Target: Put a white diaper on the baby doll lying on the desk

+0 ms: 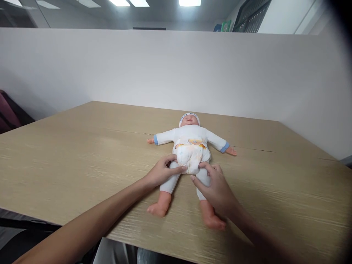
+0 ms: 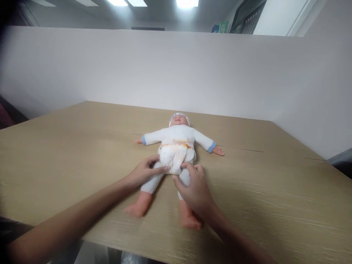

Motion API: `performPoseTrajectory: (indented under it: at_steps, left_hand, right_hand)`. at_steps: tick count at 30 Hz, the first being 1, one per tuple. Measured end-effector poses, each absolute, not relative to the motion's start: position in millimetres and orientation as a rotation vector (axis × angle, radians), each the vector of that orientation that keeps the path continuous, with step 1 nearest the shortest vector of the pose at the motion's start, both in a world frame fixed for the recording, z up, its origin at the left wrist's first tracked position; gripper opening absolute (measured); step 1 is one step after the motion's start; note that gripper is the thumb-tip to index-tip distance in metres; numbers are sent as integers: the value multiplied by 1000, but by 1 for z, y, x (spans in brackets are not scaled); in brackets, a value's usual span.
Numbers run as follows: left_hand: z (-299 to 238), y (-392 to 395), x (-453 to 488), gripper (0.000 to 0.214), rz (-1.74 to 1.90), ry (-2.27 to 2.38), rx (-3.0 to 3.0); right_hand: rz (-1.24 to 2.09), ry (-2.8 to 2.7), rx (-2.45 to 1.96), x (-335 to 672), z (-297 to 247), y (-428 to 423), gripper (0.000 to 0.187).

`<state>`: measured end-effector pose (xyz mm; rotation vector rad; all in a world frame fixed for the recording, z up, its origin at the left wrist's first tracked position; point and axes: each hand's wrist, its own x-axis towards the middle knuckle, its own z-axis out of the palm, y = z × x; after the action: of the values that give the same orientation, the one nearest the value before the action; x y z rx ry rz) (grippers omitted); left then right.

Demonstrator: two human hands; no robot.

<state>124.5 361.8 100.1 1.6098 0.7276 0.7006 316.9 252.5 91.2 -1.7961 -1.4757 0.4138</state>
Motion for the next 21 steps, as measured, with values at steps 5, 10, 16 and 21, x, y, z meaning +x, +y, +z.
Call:
performPoseTrajectory:
  at_steps: [5,10,16,21]
  left_hand:
    - [101,361,123,36,702,710,1449]
    - [96,361,121,37,708,715,1381]
    - [96,362,121,40,698,669,1270]
    - [94,364,121,39,701,663,1303]
  right_hand:
    - [444,-1372,-1729,319,89,259,30]
    - [539,-1206,-1692,325,96,263,46]
    - [672,-1263,-1817,338,115,258,41]
    - [677,-1262,-1774,342,110,259,42]
